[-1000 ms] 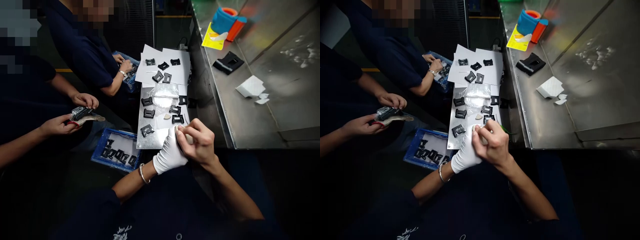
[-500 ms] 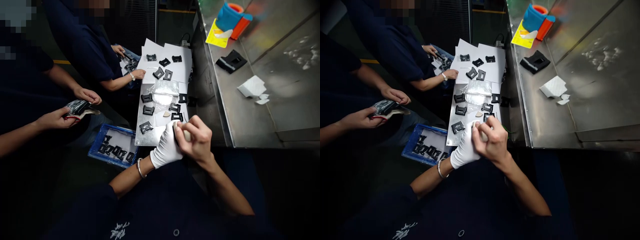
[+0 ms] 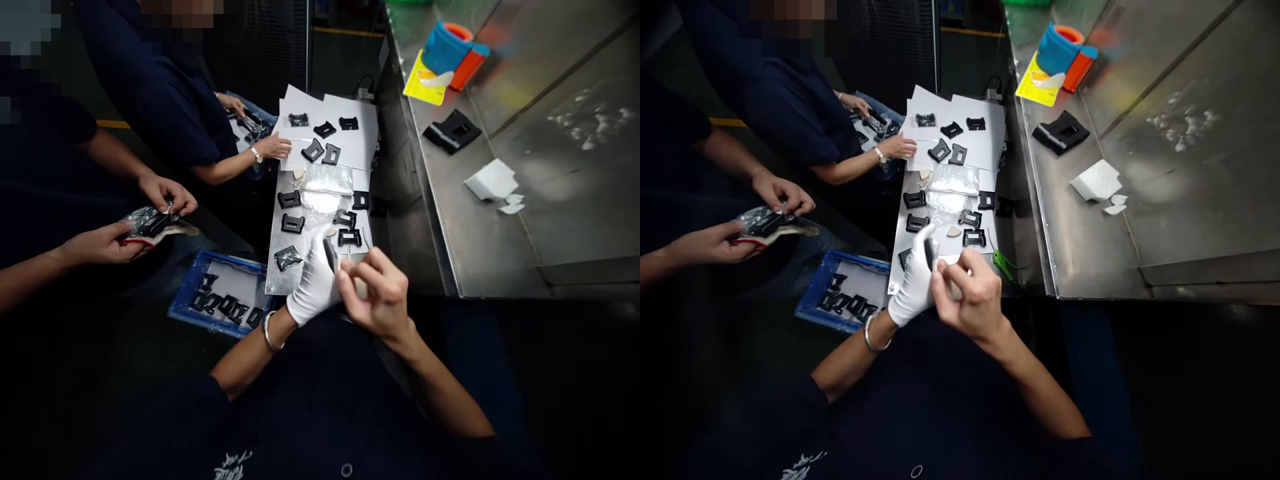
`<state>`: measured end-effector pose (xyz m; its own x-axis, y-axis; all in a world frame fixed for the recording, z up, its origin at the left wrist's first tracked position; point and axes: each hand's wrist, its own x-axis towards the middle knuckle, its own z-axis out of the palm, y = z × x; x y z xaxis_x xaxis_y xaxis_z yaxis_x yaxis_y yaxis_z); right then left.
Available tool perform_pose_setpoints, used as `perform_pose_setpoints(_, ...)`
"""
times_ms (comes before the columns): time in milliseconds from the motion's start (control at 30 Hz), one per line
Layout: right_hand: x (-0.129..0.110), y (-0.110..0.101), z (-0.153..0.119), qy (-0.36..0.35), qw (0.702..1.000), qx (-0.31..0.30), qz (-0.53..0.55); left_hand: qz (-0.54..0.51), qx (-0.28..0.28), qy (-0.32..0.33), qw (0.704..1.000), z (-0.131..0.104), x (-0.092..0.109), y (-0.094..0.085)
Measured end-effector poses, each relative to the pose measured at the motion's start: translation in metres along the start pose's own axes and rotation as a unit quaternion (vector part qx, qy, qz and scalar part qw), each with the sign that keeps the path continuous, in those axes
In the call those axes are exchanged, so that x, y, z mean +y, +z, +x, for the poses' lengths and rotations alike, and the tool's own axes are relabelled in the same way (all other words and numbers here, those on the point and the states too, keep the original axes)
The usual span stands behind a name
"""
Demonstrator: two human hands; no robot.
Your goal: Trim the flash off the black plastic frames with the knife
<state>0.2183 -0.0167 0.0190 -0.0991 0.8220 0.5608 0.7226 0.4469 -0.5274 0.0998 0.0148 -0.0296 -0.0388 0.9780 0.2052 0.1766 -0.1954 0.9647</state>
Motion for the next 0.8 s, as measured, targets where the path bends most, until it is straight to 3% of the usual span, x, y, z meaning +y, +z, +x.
perform_pose_setpoints(100,-0.008,-0.002,-0.013,-0.011,1.000,0.001,0.003,0.019,-0.022,0.042,0.999,0.015,-0.002,-0.012)
perform_pose_setpoints(200,-0.012,-0.002,-0.011,-0.021,1.000,0.009,-0.001,0.011,-0.006,0.047,0.999,0.021,0.002,-0.016)
perform_pose_setpoints(400,-0.014,-0.005,0.000,-0.063,0.997,0.043,-0.010,0.020,-0.015,0.048,0.999,0.013,0.015,-0.012)
perform_pose_setpoints(533,-0.014,-0.006,-0.009,-0.089,0.994,0.062,-0.017,-0.025,0.024,0.100,0.994,0.010,0.011,-0.012)
perform_pose_setpoints(800,-0.010,0.002,-0.007,-0.096,0.990,0.084,-0.066,-0.006,0.033,0.071,0.997,0.004,0.005,0.000)
